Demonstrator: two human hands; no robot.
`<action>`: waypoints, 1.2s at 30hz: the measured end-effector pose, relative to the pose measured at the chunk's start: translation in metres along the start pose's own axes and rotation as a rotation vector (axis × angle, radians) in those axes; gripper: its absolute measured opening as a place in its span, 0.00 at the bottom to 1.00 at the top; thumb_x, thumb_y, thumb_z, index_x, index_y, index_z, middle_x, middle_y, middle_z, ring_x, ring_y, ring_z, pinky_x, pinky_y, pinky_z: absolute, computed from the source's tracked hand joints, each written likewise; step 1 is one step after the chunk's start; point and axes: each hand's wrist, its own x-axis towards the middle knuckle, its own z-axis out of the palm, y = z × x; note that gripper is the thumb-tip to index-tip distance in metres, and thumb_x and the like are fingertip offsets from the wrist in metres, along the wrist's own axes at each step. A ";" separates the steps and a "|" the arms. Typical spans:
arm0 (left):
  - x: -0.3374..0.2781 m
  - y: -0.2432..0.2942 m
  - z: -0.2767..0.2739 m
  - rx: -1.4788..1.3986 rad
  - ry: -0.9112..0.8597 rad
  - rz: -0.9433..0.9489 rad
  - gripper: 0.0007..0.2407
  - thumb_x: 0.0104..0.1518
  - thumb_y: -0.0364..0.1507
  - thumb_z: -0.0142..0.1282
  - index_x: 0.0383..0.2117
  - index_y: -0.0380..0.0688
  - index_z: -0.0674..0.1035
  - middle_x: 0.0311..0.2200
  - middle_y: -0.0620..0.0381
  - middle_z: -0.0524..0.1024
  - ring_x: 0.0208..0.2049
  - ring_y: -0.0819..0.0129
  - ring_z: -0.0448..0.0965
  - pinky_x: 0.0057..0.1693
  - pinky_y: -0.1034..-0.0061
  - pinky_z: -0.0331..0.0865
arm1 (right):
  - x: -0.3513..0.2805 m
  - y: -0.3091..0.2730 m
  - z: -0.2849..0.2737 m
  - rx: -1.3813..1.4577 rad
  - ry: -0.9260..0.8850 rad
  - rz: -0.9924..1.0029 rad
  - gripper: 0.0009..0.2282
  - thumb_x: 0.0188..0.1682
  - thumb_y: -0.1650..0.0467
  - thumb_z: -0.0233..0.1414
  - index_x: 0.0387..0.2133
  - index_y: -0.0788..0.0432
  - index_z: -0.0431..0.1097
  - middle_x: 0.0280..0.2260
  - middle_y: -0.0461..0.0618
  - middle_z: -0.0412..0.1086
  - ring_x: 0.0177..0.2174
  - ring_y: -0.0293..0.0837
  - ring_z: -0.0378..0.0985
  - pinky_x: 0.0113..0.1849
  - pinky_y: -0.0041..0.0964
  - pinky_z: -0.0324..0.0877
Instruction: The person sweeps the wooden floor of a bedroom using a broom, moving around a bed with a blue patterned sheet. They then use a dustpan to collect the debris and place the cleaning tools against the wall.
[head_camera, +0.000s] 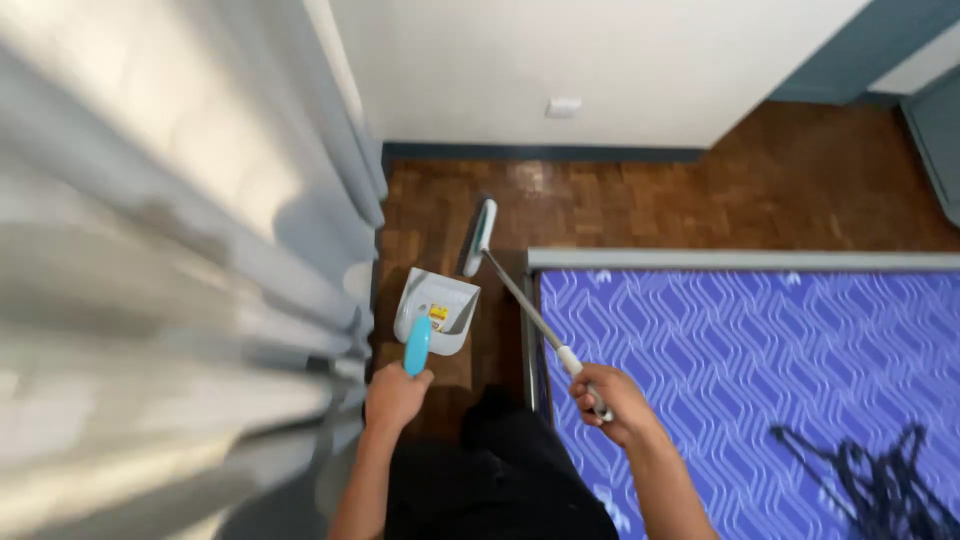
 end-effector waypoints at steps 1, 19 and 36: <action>0.011 0.017 -0.007 0.026 -0.011 0.006 0.22 0.50 0.41 0.56 0.42 0.35 0.84 0.39 0.39 0.83 0.49 0.43 0.82 0.52 0.54 0.75 | 0.012 -0.023 0.003 0.016 -0.006 0.009 0.08 0.43 0.76 0.50 0.35 0.68 0.65 0.21 0.47 0.58 0.14 0.34 0.63 0.09 0.27 0.53; 0.363 0.369 -0.047 0.407 -0.249 0.502 0.18 0.49 0.43 0.57 0.27 0.36 0.82 0.30 0.43 0.82 0.33 0.44 0.81 0.44 0.61 0.75 | 0.234 -0.256 0.015 0.456 0.255 -0.110 0.05 0.46 0.79 0.49 0.34 0.71 0.64 0.21 0.56 0.66 0.14 0.38 0.60 0.10 0.31 0.48; 0.449 0.759 0.156 0.650 -0.612 0.763 0.21 0.52 0.46 0.53 0.29 0.36 0.83 0.31 0.41 0.82 0.34 0.42 0.80 0.45 0.58 0.73 | 0.272 -0.455 -0.108 0.605 0.482 -0.424 0.14 0.45 0.73 0.42 0.39 0.68 0.72 0.22 0.57 0.66 0.14 0.42 0.63 0.14 0.33 0.54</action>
